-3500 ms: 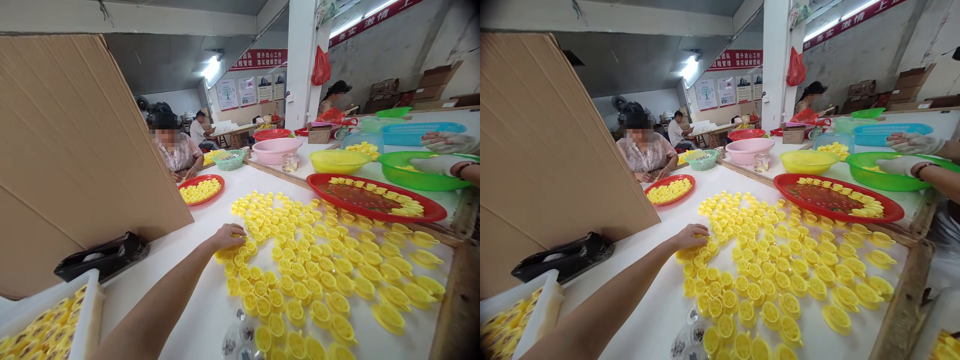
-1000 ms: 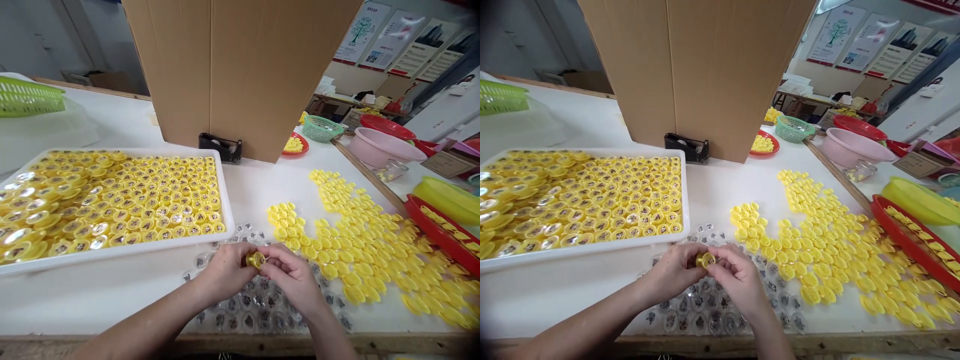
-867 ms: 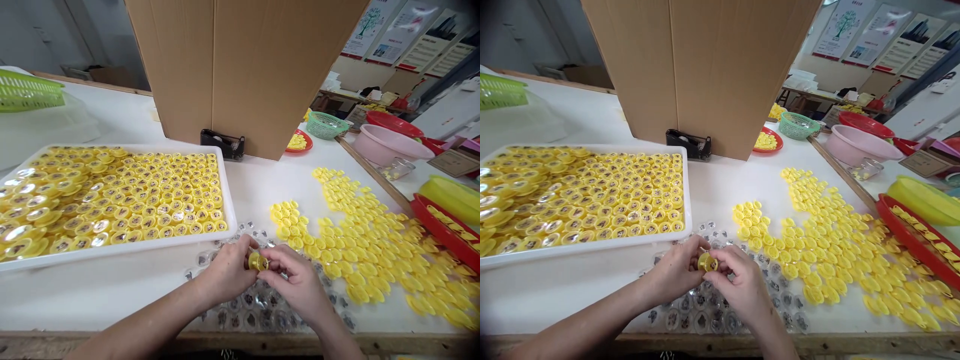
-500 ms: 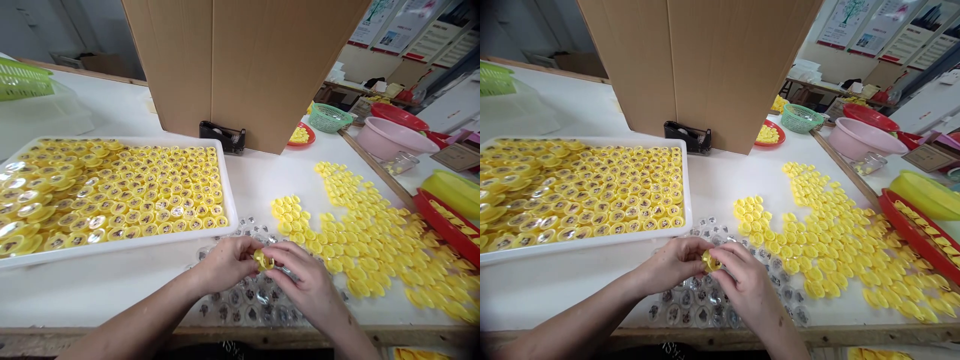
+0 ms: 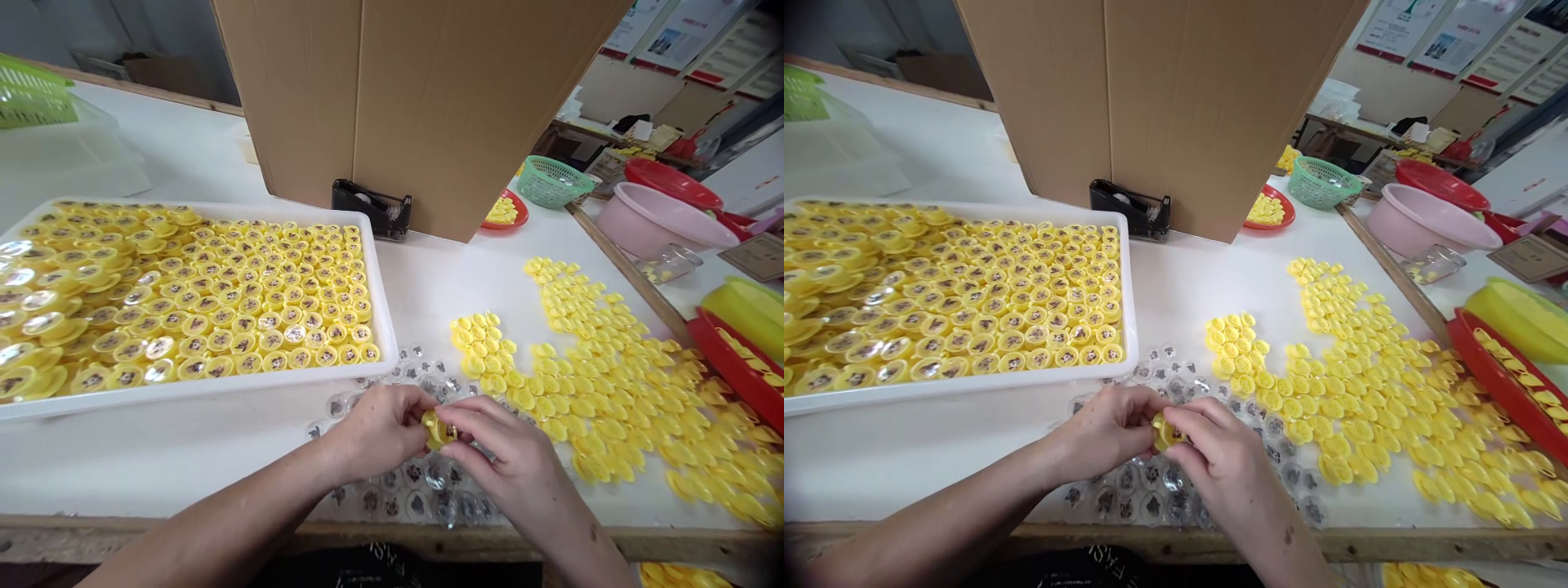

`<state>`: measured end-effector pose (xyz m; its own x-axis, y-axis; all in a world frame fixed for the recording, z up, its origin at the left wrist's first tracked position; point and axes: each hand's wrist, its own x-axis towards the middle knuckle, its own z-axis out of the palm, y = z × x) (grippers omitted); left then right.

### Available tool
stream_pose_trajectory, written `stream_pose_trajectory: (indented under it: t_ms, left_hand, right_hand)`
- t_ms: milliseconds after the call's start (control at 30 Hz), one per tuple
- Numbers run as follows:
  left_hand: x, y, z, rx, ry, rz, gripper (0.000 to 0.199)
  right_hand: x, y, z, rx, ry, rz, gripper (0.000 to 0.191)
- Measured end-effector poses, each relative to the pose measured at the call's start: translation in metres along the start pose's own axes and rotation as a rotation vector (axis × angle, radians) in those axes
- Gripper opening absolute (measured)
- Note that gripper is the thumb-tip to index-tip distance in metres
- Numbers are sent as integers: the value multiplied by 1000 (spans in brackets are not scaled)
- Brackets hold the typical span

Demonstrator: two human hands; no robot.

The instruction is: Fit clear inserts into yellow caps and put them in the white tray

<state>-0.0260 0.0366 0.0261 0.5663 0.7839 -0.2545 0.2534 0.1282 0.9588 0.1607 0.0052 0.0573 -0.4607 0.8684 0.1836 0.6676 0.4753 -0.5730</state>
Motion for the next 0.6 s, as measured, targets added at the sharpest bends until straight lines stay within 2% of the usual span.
stream_pose_trajectory:
  t_ms: [167,300,433,533,600]
  left_hand:
    - [-4,6,4,145,101,44,28]
    - [-6,6,6,187,127,107,27]
    - [-6,2,8,112,137,110,34]
    - [-6,-2,9,30,137,80,49]
    - [-5,-3,9,3,154,66,49]
  right_hand:
    - [1,-1,1,-38,-15,20,26]
    - [0,-2,5,-99,-6,1,23]
    - [-2,-7,12,-139,10,9,24]
    - [-3,-9,18,-161,81,1,23]
    - [-5,-8,19,-143,139,0,22]
